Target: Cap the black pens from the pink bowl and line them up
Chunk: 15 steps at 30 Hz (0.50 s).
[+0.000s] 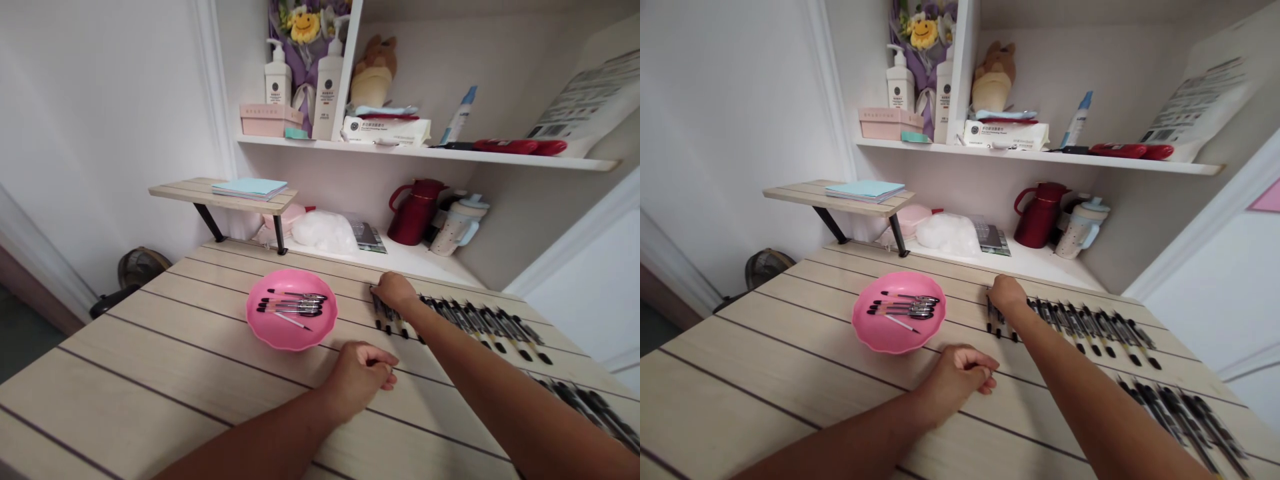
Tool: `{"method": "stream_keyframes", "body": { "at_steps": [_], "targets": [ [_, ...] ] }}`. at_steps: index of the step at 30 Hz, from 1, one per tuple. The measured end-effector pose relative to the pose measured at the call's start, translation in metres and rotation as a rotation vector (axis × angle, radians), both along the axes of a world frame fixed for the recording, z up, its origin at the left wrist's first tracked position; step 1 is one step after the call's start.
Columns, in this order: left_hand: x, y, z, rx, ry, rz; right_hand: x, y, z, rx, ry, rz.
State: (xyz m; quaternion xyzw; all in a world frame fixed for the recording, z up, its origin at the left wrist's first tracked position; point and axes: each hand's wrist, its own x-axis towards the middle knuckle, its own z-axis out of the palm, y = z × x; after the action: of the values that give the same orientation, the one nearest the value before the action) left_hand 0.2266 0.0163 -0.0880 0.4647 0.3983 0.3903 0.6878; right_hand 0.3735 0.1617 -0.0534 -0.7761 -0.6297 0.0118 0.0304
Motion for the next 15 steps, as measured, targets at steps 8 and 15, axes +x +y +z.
{"method": "stream_keyframes", "body": {
  "at_steps": [8,15],
  "targets": [
    [0.0,-0.001,0.002,-0.014,-0.033,0.014,0.001,-0.035,0.009,-0.043,-0.023,0.038],
    [-0.002,0.001,0.003,-0.041,-0.156,0.039,-0.021,-0.068,-0.007,-0.064,-0.04,0.073]
  ]
}}
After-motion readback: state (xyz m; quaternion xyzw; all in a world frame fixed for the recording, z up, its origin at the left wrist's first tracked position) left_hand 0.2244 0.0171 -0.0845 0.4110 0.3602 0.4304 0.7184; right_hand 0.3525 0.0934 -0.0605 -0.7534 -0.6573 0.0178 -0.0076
